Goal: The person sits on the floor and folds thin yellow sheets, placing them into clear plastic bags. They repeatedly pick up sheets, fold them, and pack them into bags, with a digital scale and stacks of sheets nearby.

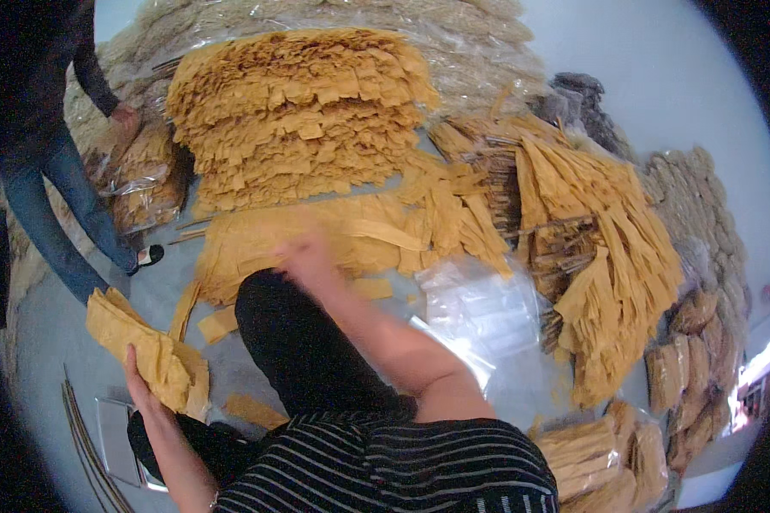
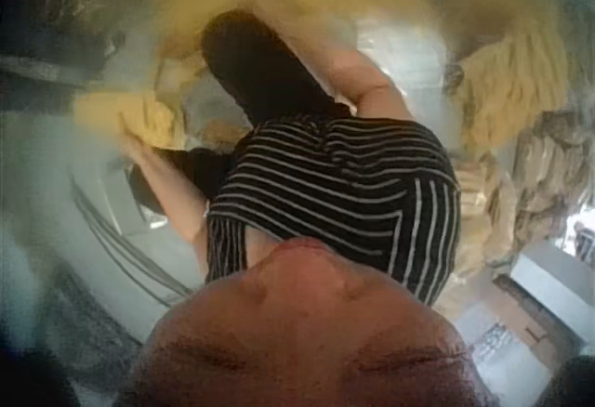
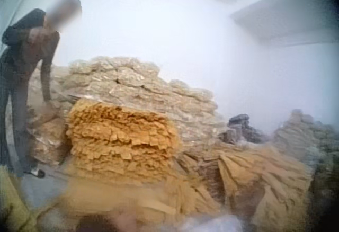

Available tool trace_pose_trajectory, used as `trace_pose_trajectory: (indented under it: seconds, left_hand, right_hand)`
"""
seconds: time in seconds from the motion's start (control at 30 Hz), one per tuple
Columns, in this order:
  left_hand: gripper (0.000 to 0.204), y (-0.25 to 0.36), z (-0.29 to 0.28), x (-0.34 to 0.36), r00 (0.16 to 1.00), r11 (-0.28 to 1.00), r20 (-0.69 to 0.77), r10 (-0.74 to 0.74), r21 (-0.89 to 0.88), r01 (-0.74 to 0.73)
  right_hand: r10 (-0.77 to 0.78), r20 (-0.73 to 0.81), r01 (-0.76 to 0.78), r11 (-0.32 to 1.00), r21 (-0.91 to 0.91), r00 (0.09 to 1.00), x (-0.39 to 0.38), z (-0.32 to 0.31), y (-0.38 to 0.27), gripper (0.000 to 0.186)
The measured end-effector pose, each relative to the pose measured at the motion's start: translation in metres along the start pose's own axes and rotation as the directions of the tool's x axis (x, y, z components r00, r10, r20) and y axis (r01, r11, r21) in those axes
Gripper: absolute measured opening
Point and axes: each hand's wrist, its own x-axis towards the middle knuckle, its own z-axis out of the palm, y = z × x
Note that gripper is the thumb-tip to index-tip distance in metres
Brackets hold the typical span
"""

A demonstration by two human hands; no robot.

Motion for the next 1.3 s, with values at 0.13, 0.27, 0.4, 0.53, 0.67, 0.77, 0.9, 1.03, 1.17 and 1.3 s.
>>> trace_pose_trajectory:
  seconds: [0.13, 0.27, 0.4, 0.53, 0.67, 0.77, 0.9, 1.03, 1.17, 1.3]
  left_hand:
    - [0.046, -0.011, 0.007, 0.003, 0.989, 0.991, 0.079, -0.124, -0.037, 0.127]
    - [0.039, 0.002, 0.017, -0.01, 0.979, 0.979, 0.069, -0.19, -0.068, 0.195]
    - [0.042, 0.003, 0.01, -0.01, 0.976, 0.976, 0.056, -0.211, -0.046, 0.213]
    - [0.044, -0.002, 0.016, -0.01, 0.988, 0.989, -0.08, -0.134, -0.066, 0.129]
    - [0.051, -0.008, 0.008, 0.0, 0.999, 0.997, 0.0, 0.054, -0.06, -0.054]
    - [0.055, -0.005, 0.003, -0.007, 0.995, 0.99, 0.001, 0.096, -0.105, -0.095]
    - [0.062, -0.013, 0.017, -0.016, 0.999, 0.998, 0.028, 0.033, -0.058, -0.031]
    - [0.074, -0.028, 0.012, -0.021, 0.993, 0.993, 0.089, 0.074, 0.085, -0.081]
    - [0.082, -0.035, 0.005, -0.023, 0.98, 0.944, 0.045, 0.192, 0.265, -0.197]
    - [0.078, -0.014, 0.022, -0.02, 0.949, 0.921, 0.027, 0.315, 0.235, -0.312]
  right_hand:
    - [0.312, -0.49, -0.36, 0.933, -0.003, 0.814, 0.013, -0.231, 0.069, 0.013]
    - [0.285, -0.669, -0.36, 0.933, 0.028, 0.686, -0.006, -0.292, 0.091, 0.022]
    - [0.393, -0.652, -0.398, 0.905, 0.15, 0.648, 0.014, -0.312, 0.106, 0.066]
    - [0.273, -0.511, -0.276, 0.959, 0.072, 0.815, 0.043, -0.259, 0.088, 0.074]
    - [-0.125, -0.24, 0.107, 0.99, -0.087, 0.963, 0.064, -0.11, -0.005, 0.047]
    - [-0.314, 0.192, 0.321, 0.947, -0.001, 0.93, 0.048, 0.038, -0.052, 0.042]
    - [0.002, 0.611, 0.188, 0.951, -0.246, 0.792, 0.028, 0.168, -0.031, 0.07]
    - [0.206, 0.732, -0.419, 0.9, 0.118, 0.649, -0.023, 0.219, 0.007, 0.062]
    - [0.146, 0.707, -0.354, 0.922, 0.156, 0.692, -0.034, 0.227, 0.019, 0.056]
    - [-0.002, 0.699, -0.235, 0.941, 0.243, 0.715, -0.023, 0.241, 0.009, 0.053]
